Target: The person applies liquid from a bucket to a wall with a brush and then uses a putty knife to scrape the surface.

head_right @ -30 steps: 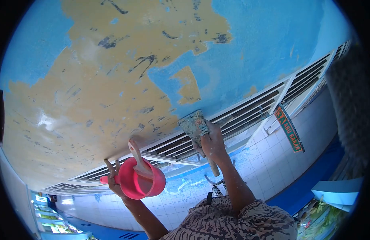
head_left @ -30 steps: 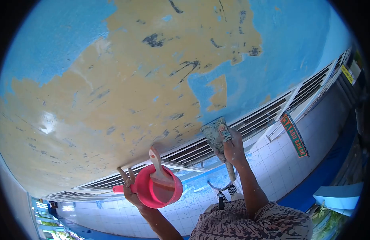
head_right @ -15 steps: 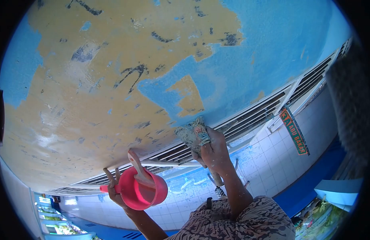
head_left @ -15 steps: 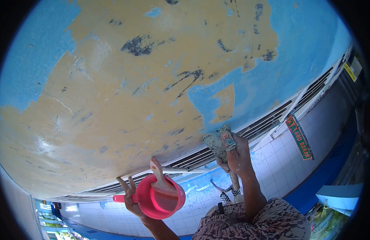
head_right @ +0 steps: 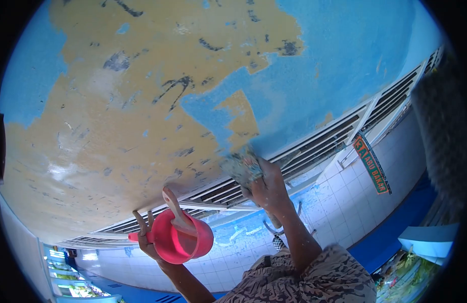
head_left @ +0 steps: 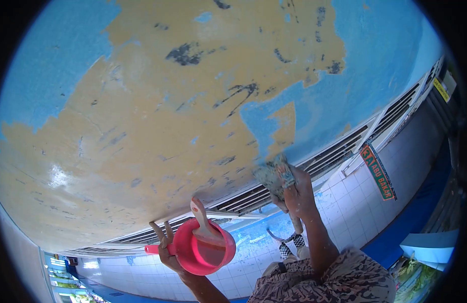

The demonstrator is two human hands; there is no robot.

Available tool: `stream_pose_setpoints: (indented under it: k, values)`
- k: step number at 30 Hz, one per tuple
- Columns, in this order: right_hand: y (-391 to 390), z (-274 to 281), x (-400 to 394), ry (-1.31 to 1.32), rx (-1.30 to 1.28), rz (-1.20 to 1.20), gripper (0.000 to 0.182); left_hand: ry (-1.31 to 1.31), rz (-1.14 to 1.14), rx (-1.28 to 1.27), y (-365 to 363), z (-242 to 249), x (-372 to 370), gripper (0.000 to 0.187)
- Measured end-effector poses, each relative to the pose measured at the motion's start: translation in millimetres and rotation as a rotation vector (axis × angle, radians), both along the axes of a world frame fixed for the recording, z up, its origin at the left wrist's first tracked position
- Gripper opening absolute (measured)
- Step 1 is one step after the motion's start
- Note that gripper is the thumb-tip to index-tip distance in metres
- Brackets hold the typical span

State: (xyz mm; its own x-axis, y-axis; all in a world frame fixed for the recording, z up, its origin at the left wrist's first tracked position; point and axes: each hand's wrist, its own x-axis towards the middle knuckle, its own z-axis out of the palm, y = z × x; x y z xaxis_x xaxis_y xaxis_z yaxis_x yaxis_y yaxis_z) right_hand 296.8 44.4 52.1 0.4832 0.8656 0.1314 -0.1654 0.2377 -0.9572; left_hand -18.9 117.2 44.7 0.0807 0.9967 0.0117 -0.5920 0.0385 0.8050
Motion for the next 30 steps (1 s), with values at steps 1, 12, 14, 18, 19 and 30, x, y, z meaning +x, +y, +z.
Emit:
stream_pose_setpoints:
  k: [1, 12, 14, 18, 19, 30]
  values:
    - [3.3, -5.8, -2.4, -0.026, 0.000, -0.024, 0.030, 0.008, -0.014, 0.001, 0.9, -1.1, 3.3, 0.077]
    - [7.2, 11.8, -9.9, 0.102, -0.076, 0.029, 0.029, 0.071, 0.059, -0.019, -4.3, 5.2, 11.0, 0.079]
    - [11.3, 13.3, -12.9, 0.097, 0.051, -0.039, 0.036, 0.049, 0.031, -0.024, -4.4, 8.2, 13.7, 0.080]
    - [9.5, -4.6, -14.6, 0.039, 0.011, -0.058, 0.042, 0.028, 0.027, -0.005, -0.3, -0.1, 4.6, 0.081]
    - [10.5, 16.4, -12.2, 0.059, 0.001, -0.042, 0.039, 0.033, 0.010, 0.000, -1.8, 1.4, 4.5, 0.081]
    - [14.9, 65.5, 1.8, 0.092, 0.124, 0.065, 0.046, -0.029, -0.014, 0.010, -1.7, 0.8, 3.0, 0.080]
